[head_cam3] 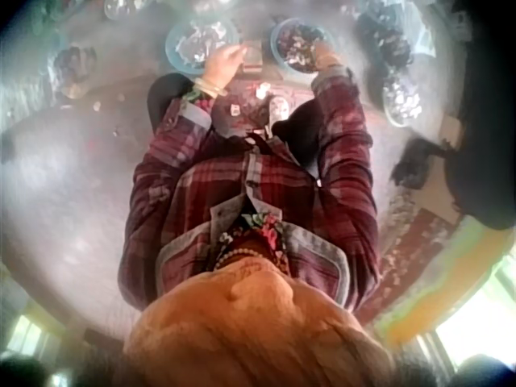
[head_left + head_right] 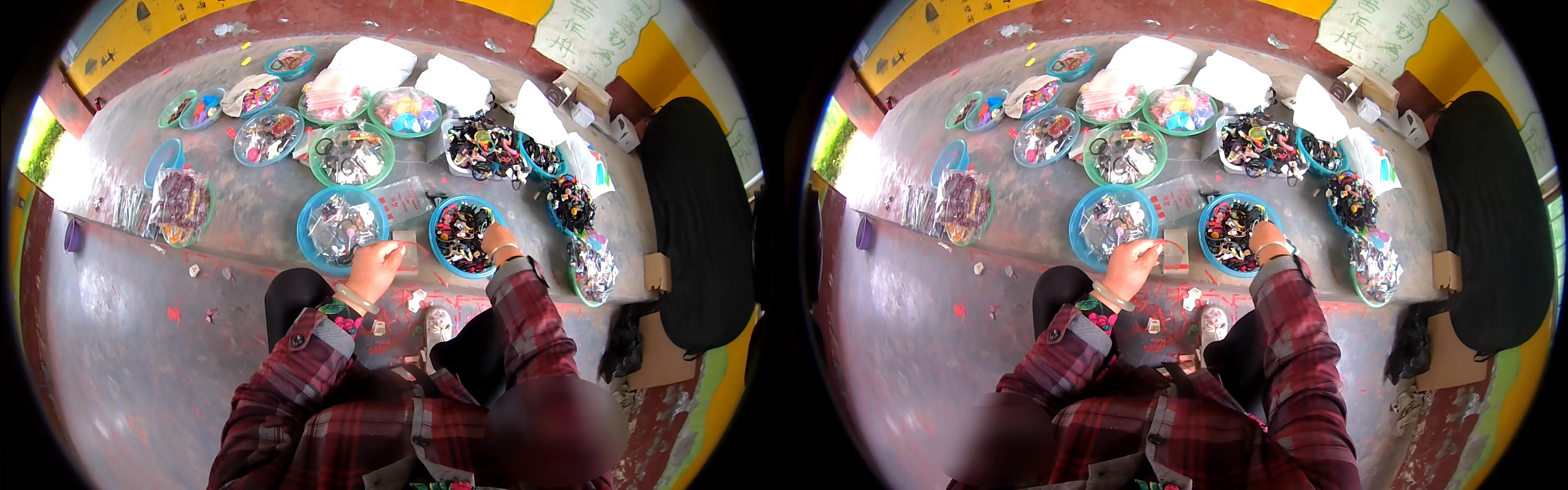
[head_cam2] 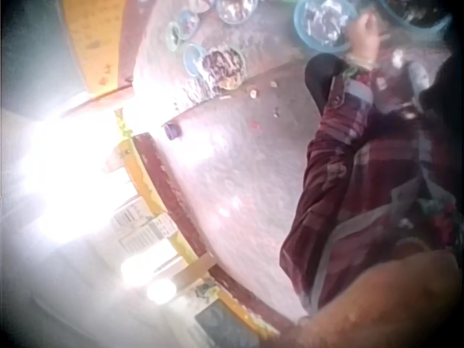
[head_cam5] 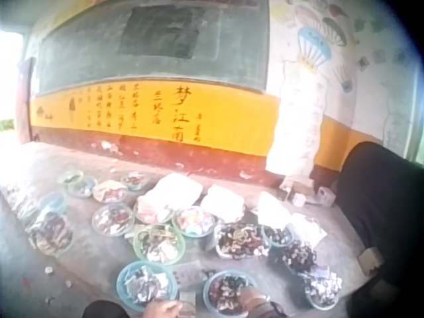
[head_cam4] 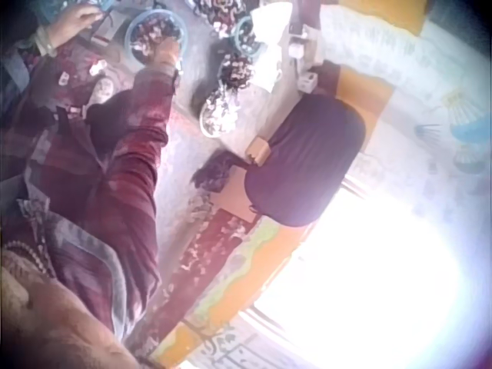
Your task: The person sits on the floor surrounded by bowls of hair accessories and packaging materials. They repeatedly pick up small hair clips, place them into clear plastic bags, and seal the bags. The person handles the items one by one, organizing them into individual packages.
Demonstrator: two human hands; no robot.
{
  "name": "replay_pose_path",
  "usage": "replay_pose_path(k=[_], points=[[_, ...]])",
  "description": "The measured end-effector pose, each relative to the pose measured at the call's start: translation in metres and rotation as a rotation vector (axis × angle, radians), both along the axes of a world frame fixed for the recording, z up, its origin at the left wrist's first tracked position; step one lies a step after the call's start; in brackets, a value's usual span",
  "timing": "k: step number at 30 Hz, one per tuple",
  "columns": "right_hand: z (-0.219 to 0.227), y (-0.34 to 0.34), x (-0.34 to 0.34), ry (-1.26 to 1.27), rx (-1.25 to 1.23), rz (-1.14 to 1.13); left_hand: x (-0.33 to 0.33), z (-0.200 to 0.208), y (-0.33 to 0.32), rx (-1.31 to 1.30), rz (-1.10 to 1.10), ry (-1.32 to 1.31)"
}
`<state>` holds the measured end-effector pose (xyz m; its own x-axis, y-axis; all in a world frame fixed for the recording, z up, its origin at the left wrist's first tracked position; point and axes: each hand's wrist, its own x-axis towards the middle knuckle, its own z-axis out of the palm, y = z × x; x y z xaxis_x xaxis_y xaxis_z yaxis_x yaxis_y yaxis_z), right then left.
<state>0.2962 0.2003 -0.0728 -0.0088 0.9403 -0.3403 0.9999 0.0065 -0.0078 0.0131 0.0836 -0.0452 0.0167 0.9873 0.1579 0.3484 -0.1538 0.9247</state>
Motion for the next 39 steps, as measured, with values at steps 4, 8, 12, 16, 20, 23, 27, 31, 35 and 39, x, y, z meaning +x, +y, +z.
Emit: replay_pose_path(k=[4,8,12,16,20,23,27,31,35,39], points=[[0.004,0.002,0.026,0.436,-0.054,-0.14,0.006,0.009,-0.002,0.015,0.028,-0.092],[0.023,-0.007,0.015,0.816,0.045,-0.364,0.006,0.004,0.0,0.002,0.009,-0.04],[0.045,-0.021,0.009,1.049,0.084,-0.386,0.006,0.012,-0.004,-0.013,0.013,-0.026],[0.07,-0.038,-0.012,1.343,0.057,-0.394,-0.001,0.012,-0.004,-0.216,-0.055,-0.09],[0.084,-0.069,-0.051,1.623,0.04,-0.285,-0.003,-0.001,-0.001,-0.295,-0.056,-0.178],[0.09,-0.09,-0.078,1.572,0.075,-0.18,0.001,0.0,-0.004,-0.315,-0.044,-0.208],[0.082,-0.105,-0.098,1.381,0.219,-0.028,0.005,0.006,-0.007,-0.309,-0.028,-0.172],[0.086,-0.109,-0.103,1.006,0.496,0.246,0.005,0.003,-0.008,-0.252,-0.025,-0.107],[0.086,-0.109,-0.103,0.862,0.538,0.334,0.007,0.005,-0.01,-0.21,-0.004,-0.096],[0.086,-0.109,-0.101,0.779,0.542,0.386,0.008,0.002,-0.009,-0.175,-0.003,-0.071]])
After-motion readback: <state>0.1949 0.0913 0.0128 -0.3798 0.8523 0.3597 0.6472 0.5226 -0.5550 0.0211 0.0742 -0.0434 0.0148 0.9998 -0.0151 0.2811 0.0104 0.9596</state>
